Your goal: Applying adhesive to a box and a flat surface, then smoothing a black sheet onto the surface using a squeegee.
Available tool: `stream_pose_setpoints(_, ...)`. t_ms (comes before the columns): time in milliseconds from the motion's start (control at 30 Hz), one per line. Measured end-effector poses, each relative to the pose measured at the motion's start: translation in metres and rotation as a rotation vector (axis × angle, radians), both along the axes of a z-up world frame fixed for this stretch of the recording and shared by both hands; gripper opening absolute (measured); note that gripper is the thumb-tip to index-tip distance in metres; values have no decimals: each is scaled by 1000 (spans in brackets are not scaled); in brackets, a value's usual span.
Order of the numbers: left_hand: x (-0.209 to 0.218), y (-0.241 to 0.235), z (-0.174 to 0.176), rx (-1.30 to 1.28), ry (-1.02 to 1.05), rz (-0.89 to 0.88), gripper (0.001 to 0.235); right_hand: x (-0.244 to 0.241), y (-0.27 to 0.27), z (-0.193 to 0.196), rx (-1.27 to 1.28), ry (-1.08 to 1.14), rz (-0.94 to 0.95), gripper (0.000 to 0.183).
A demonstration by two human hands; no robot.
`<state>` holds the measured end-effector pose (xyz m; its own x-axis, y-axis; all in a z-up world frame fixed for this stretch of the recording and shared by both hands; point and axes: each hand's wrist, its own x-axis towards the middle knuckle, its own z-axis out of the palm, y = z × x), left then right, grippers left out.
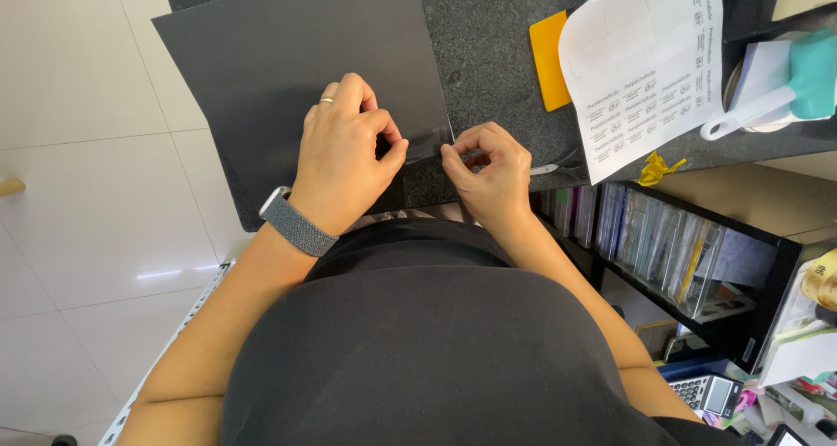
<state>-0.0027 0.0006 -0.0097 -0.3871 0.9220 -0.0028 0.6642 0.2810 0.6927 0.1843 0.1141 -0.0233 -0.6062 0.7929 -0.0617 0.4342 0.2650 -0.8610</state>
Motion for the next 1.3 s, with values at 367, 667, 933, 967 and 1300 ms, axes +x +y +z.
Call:
stream_pose_setpoints(367, 0, 1, 3, 6, 14, 0, 22, -1, 0, 2, 7, 4, 7, 15)
stream_pose_setpoints(667, 0, 1, 2, 9, 17, 3, 23, -2, 1, 0, 25, -2, 11, 15)
stream_pose_setpoints(933, 1, 0, 2, 15, 24, 7, 23, -1, 1, 0, 25, -13, 10, 16)
stream_pose_setpoints(967, 1, 0, 2, 15, 20, 7, 23, -1, 1, 0, 27, -15, 11, 15)
stream_pose_setpoints(1300, -2, -1, -1, 68, 12, 0, 24, 6, 7, -17, -178, 46, -111, 22)
